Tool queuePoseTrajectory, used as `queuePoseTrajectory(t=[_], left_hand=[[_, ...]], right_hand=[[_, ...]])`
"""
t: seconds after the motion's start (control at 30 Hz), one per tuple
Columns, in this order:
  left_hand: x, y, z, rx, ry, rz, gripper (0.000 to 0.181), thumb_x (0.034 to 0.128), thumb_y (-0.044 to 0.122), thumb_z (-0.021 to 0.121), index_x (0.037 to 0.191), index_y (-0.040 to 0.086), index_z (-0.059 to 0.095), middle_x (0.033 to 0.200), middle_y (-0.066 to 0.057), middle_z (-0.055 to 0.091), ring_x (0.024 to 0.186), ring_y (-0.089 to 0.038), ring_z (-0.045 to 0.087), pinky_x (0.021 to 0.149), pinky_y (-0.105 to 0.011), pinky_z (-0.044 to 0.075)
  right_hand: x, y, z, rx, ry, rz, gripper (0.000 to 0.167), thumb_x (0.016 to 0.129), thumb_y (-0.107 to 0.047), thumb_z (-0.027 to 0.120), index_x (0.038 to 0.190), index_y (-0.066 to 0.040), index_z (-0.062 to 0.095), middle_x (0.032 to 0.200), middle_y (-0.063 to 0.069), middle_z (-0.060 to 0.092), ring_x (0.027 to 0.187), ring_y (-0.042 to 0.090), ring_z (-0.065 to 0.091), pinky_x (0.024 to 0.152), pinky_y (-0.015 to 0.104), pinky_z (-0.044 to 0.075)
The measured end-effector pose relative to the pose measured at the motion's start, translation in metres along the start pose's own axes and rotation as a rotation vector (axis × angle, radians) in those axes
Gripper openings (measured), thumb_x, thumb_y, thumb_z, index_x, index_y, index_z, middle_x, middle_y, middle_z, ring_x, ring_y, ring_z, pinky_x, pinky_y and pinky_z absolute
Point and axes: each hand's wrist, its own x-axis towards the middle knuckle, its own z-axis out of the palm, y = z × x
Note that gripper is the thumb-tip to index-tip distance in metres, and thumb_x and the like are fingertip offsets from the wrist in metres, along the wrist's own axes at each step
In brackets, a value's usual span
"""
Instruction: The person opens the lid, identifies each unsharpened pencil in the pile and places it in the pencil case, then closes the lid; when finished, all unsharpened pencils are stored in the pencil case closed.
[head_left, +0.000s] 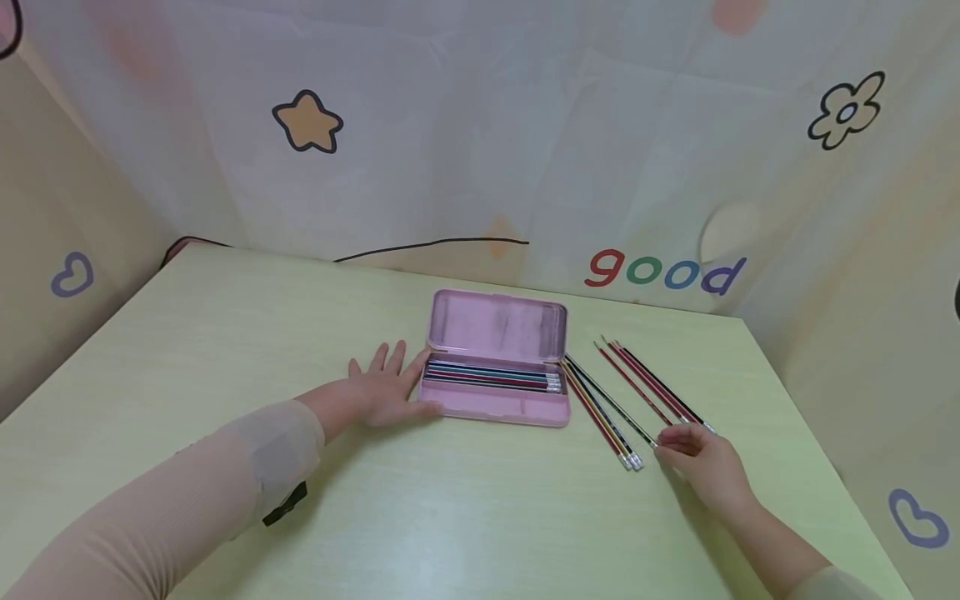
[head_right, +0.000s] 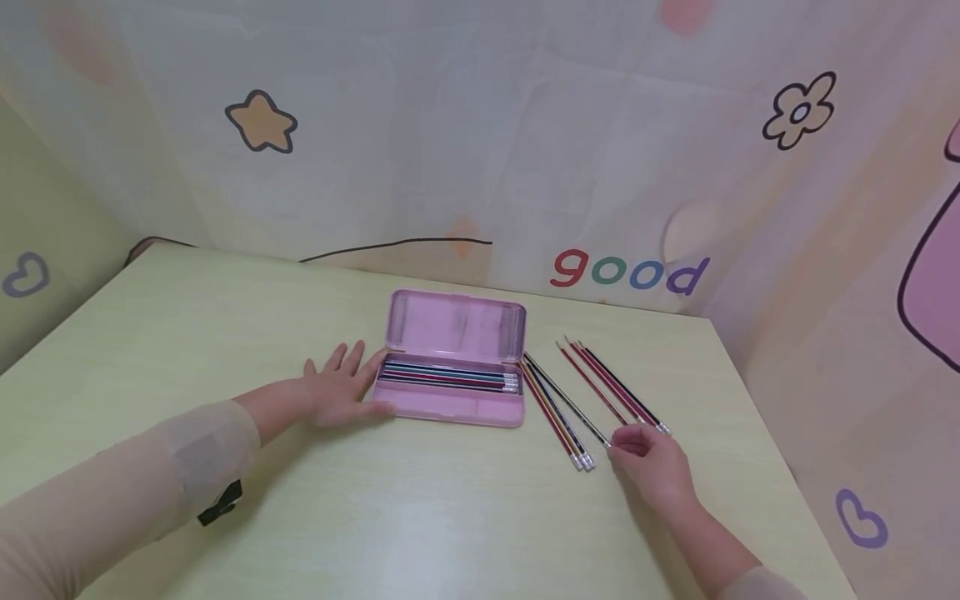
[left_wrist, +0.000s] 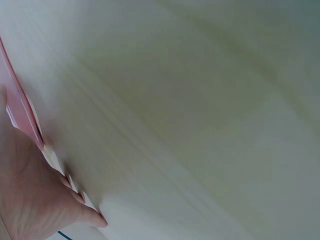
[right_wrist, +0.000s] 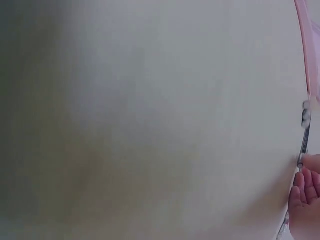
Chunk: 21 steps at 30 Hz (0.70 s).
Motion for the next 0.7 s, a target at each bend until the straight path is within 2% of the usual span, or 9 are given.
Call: queuePoseTrajectory(t=[0.2, 0.43, 0.57, 0.7], left_hand=[[-0.006, 0.004, -0.004, -0.007, 0.009, 0.017, 0.098, 0.0807, 0.078, 0.032, 0.151, 0.019, -0.003, 0.153, -0.023, -0.003, 0.137, -0.044, -0.006, 0.097, -0.073, 0.003], [-0.004, 0.002, -0.002, -0.011, 0.012, 0.02, 0.099, 0.0796, 0.08, 0.029, 0.151, 0.019, -0.003, 0.153, -0.022, -0.003, 0.138, -0.044, -0.006, 0.097, -0.073, 0.002], [-0.002, 0.003, -0.002, -0.004, -0.007, 0.0, 0.098, 0.0785, 0.081, 0.028, 0.15, 0.023, -0.007, 0.154, -0.02, -0.006, 0.138, -0.042, -0.009, 0.098, -0.071, 0.002], [-0.003, 0.003, -0.002, 0.004, 0.002, -0.001, 0.097, 0.0798, 0.079, 0.03, 0.151, 0.022, -0.005, 0.154, -0.02, -0.005, 0.138, -0.042, -0.008, 0.098, -0.071, 0.003]], right_hand=[[0.005, 0.002, -0.004, -0.104, -0.011, -0.036, 0.027, 0.083, -0.012, 0.071, 0.104, 0.002, 0.062, 0.098, 0.013, 0.065, 0.089, 0.025, 0.061, 0.069, 0.019, 0.047], [0.007, -0.004, -0.003, -0.18, -0.003, -0.042, 0.016, 0.084, -0.007, 0.067, 0.098, 0.002, 0.064, 0.091, 0.011, 0.066, 0.085, 0.027, 0.06, 0.066, 0.024, 0.048], [0.008, -0.004, -0.007, -0.116, 0.019, 0.043, 0.021, 0.086, -0.011, 0.065, 0.102, 0.003, 0.063, 0.096, 0.014, 0.066, 0.088, 0.025, 0.059, 0.066, 0.026, 0.046], [0.011, -0.002, -0.015, 0.042, 0.076, 0.143, 0.033, 0.088, -0.021, 0.066, 0.111, 0.002, 0.061, 0.1, 0.006, 0.067, 0.086, 0.008, 0.057, 0.067, 0.019, 0.046]])
